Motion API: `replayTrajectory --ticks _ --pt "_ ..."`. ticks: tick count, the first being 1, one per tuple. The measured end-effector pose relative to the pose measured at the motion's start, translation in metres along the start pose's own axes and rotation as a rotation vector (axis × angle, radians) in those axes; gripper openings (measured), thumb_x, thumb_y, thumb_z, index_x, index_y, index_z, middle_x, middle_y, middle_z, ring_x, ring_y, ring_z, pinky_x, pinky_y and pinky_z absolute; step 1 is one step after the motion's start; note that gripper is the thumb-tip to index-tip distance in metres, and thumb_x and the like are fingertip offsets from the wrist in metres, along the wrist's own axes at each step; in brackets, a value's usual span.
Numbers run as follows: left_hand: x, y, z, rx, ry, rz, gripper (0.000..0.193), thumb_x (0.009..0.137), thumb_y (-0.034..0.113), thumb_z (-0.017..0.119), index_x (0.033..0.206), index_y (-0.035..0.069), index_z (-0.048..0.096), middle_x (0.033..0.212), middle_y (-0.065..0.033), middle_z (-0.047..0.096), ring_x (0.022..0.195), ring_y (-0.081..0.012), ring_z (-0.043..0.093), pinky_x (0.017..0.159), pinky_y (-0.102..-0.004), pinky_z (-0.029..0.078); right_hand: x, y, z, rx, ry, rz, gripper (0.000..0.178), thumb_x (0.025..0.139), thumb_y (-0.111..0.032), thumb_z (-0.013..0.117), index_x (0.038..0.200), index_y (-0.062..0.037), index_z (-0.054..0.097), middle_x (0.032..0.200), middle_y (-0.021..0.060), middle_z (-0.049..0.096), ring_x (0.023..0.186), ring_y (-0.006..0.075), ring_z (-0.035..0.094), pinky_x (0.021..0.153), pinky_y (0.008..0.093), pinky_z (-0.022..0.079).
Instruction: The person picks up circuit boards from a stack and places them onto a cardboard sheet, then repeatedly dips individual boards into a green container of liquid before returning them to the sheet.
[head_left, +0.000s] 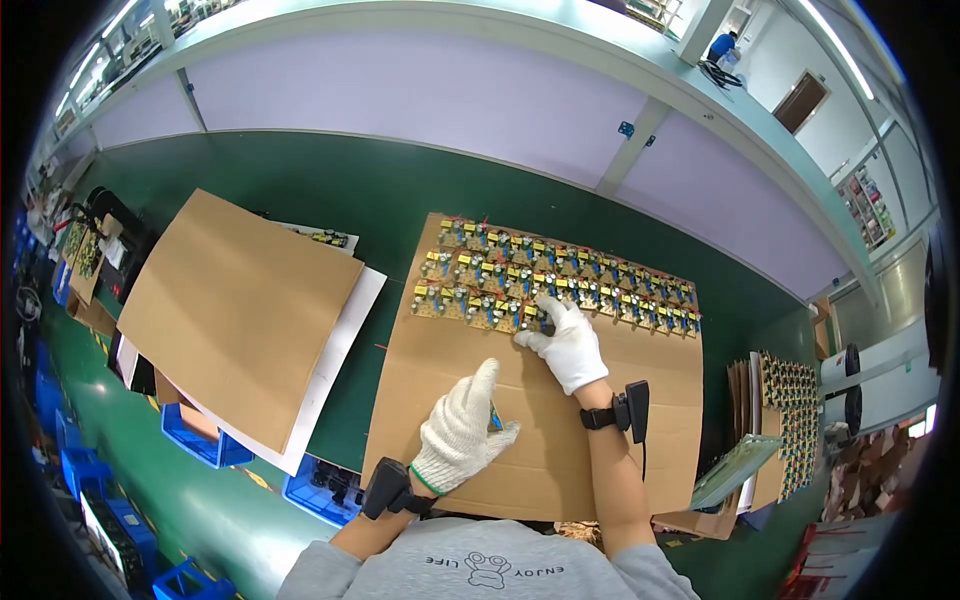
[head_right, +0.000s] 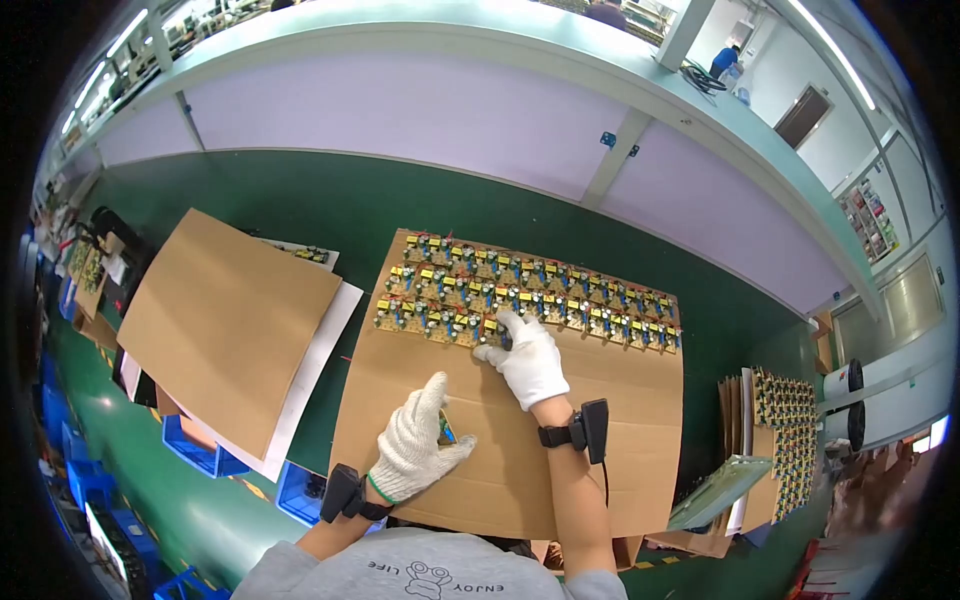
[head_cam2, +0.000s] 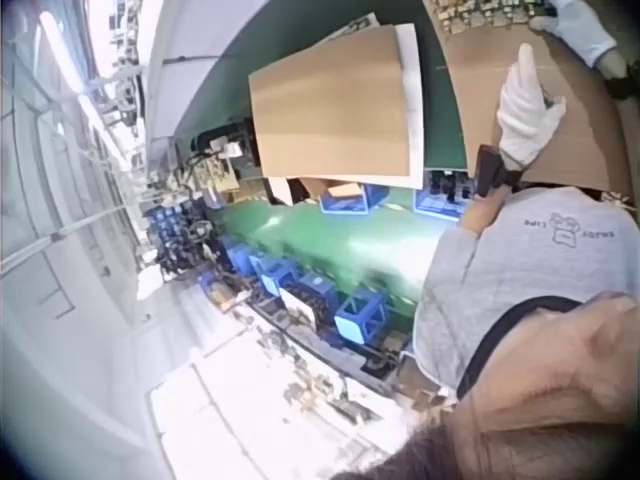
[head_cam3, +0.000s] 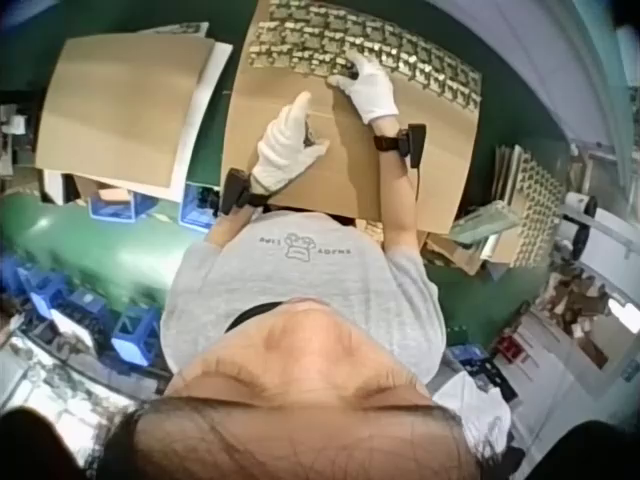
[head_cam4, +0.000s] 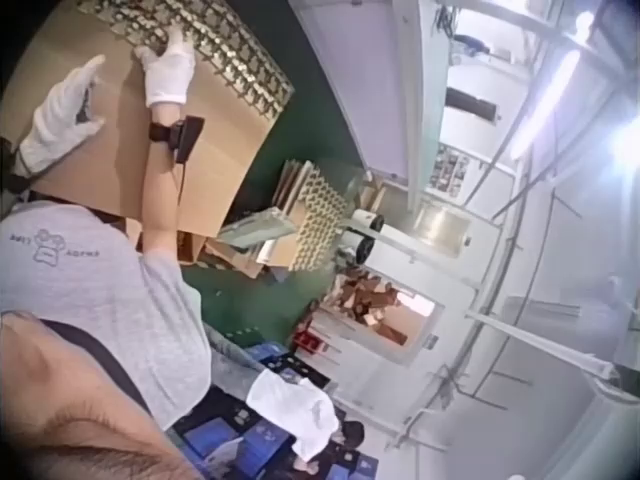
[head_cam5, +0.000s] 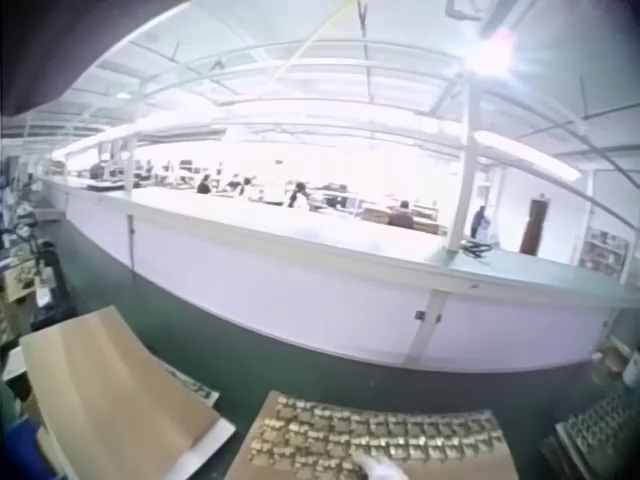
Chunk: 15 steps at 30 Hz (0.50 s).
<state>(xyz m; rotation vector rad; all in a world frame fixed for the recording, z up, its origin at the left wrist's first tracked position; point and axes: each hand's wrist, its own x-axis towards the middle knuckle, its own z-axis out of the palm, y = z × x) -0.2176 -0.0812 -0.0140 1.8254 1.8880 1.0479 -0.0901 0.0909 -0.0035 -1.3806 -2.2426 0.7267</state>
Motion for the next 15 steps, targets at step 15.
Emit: replayTrajectory --ticks 15 --pt "-0.012 -0.021 -0.012 -0.193 0.405 0.053 0.091 0.081 0.041 0.067 0.145 -0.007 0.023 0.145 -0.0231 0.034 0.135 -0.0343 0.035 0.112 -0.045 0.028 -0.073 -0.062 -0.017 -0.102 -0.449 -0.417 0.064 0.06 -0.043 0.083 0.108 -0.0053 0.062 0.099 0.0167 0.061 0.094 0.035 0.06 0.082 0.0427 0.049"
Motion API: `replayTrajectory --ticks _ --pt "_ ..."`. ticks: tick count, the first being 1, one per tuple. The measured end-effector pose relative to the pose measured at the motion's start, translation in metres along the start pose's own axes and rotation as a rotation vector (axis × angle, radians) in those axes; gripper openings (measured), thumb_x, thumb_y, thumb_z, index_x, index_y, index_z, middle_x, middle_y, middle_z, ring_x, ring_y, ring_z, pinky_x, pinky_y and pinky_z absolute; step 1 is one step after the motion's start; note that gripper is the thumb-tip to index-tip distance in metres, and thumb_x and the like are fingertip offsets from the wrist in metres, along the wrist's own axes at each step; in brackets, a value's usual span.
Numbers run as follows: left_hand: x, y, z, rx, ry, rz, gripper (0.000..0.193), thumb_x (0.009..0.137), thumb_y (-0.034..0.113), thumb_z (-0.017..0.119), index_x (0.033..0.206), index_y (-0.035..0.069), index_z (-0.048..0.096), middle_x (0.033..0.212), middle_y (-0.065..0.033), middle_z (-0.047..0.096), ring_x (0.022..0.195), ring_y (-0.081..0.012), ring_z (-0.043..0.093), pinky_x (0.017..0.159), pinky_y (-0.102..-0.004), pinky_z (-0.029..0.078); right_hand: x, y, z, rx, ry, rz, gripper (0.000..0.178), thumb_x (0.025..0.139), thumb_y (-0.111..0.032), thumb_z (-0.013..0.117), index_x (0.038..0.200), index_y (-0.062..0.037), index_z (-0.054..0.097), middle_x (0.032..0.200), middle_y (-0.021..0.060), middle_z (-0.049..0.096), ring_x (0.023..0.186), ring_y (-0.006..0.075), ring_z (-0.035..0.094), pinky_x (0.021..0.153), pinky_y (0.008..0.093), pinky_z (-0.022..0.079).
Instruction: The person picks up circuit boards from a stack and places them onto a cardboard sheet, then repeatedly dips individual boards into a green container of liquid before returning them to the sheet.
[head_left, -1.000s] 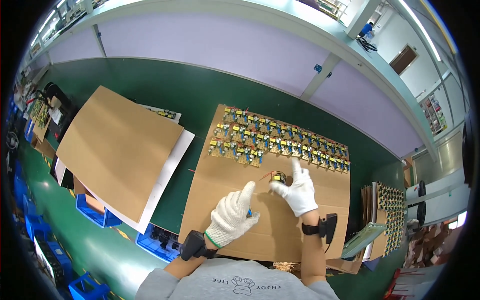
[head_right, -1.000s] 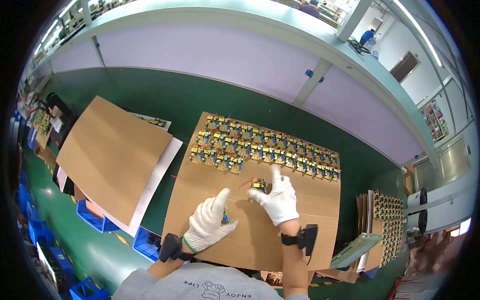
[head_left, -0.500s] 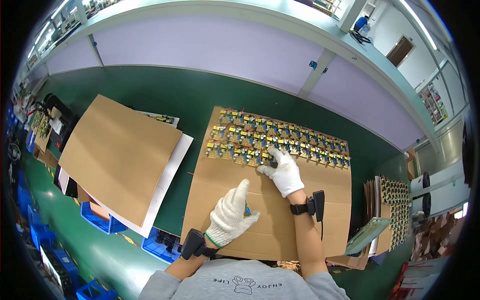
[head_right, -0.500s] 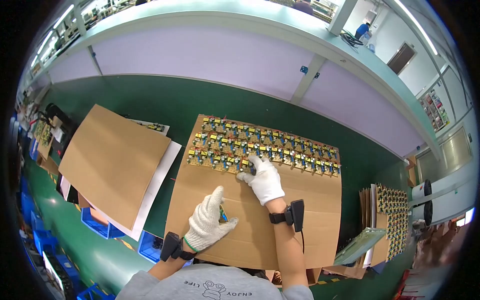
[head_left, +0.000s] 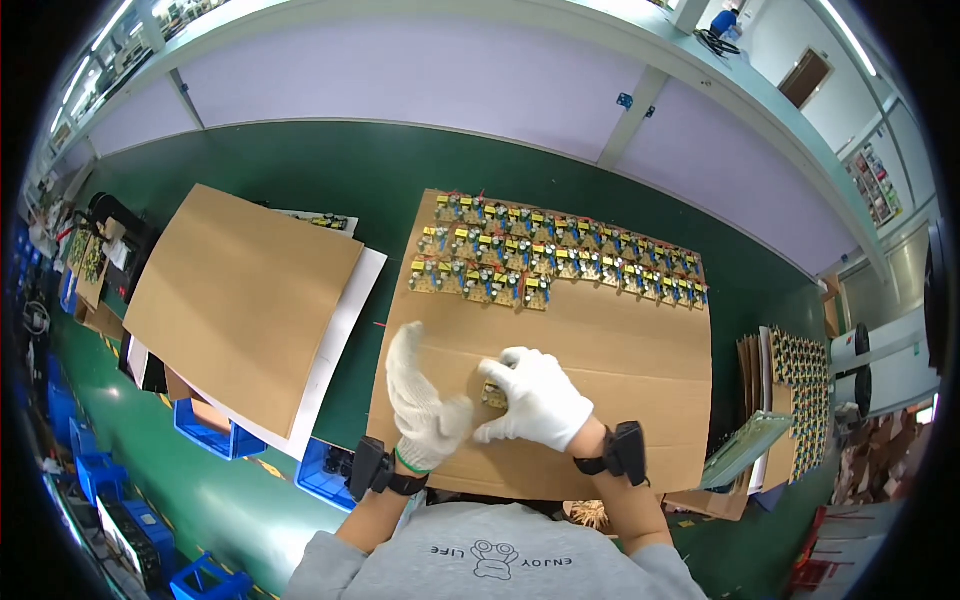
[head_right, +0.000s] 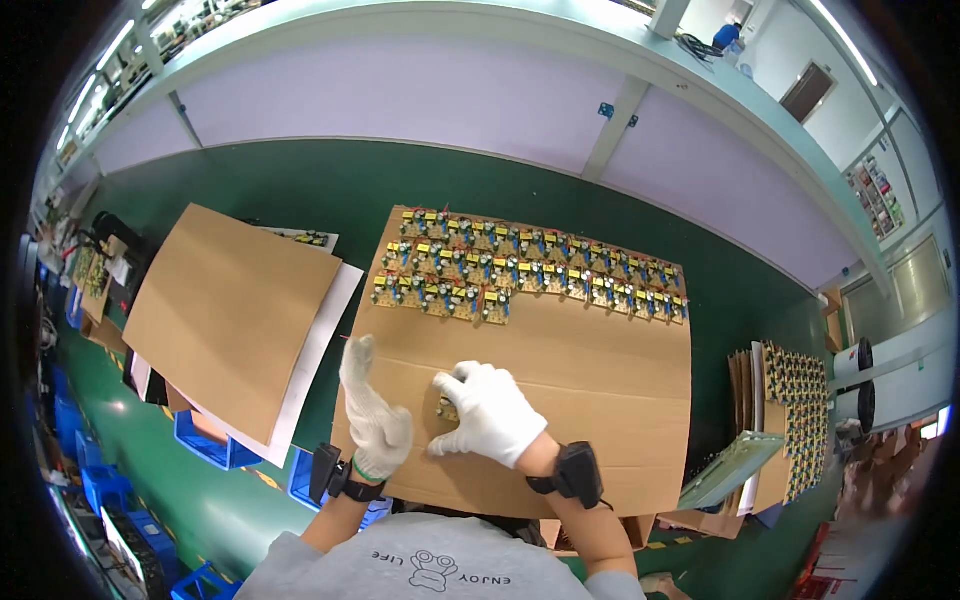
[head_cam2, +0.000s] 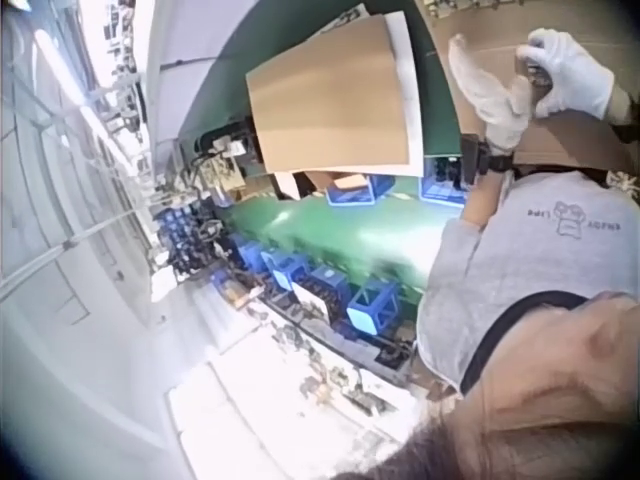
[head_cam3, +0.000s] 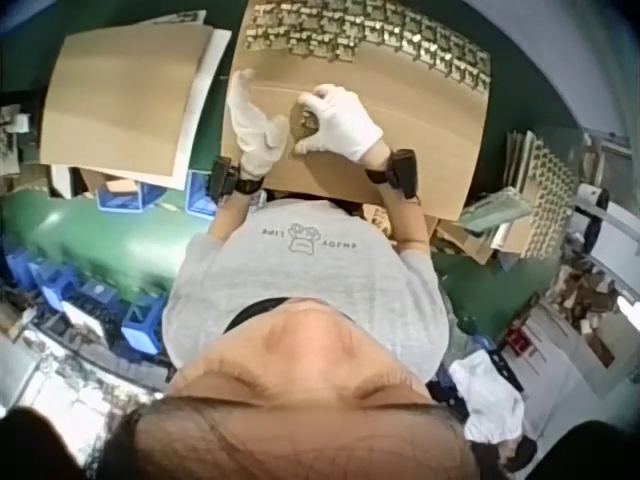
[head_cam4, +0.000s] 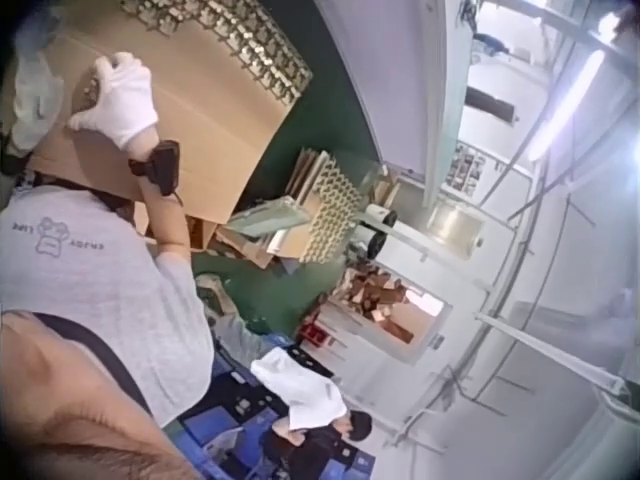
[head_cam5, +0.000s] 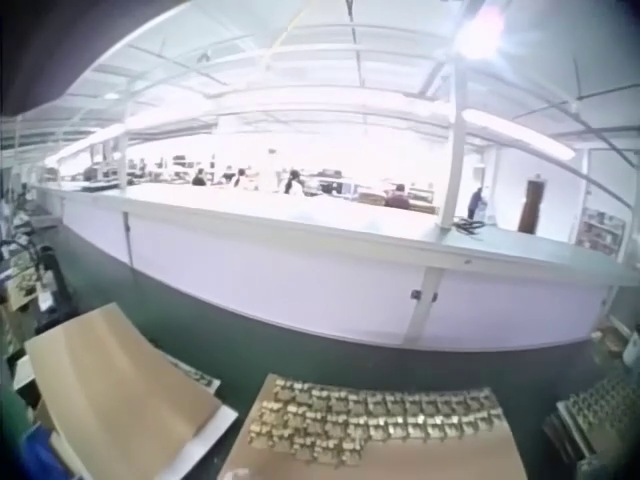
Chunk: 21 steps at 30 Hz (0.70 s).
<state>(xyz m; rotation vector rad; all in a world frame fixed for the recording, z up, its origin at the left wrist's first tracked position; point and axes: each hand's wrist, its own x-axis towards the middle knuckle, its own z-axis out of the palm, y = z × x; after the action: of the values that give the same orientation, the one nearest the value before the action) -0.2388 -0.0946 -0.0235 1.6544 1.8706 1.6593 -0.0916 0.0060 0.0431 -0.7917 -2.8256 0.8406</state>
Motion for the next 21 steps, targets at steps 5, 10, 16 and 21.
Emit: replayTrajectory --ticks 5,10,16,21 --pt "0.001 -0.005 0.005 -0.056 0.105 -0.159 0.061 0.095 0.025 0.047 0.145 -0.005 0.028 0.142 -0.0225 0.039 0.128 -0.0297 0.044 0.107 -0.0404 0.034 -0.023 0.032 0.007 -0.013 0.152 0.065 0.049 0.067 -0.03 0.082 0.106 -0.0077 0.061 0.099 0.0147 0.061 0.096 0.0352 0.058 0.084 0.0421 0.048" --pt "0.001 0.001 0.007 -0.087 0.117 -0.202 0.054 0.094 0.02 0.051 0.139 -0.007 0.037 0.14 -0.0236 0.043 0.124 -0.0346 0.048 0.101 -0.0415 0.041 -0.028 0.084 -0.014 0.099 0.424 0.325 0.08 0.062 -0.012 0.085 0.132 -0.0022 0.046 0.106 0.0162 0.059 0.101 0.0346 0.057 0.09 0.042 0.047" --pt "0.001 -0.003 0.005 -0.082 0.152 -0.188 0.053 0.096 0.023 0.05 0.139 -0.007 0.037 0.136 -0.0228 0.046 0.115 -0.0321 0.053 0.098 -0.0393 0.043 0.01 0.108 -0.012 0.112 0.471 0.376 0.085 0.065 -0.012 0.084 0.138 -0.0003 0.042 0.127 0.0189 0.055 0.116 0.0326 0.055 0.098 0.0376 0.046" --pt "0.005 0.001 0.002 -0.093 0.103 -0.243 0.049 0.1 0.019 0.043 0.142 -0.005 0.034 0.137 -0.0198 0.047 0.125 -0.0268 0.047 0.105 -0.0373 0.036 0.029 0.112 -0.003 0.214 0.514 0.313 0.084 0.065 -0.012 0.085 0.137 -0.0006 0.043 0.125 0.0179 0.056 0.115 0.0309 0.057 0.098 0.0374 0.047"
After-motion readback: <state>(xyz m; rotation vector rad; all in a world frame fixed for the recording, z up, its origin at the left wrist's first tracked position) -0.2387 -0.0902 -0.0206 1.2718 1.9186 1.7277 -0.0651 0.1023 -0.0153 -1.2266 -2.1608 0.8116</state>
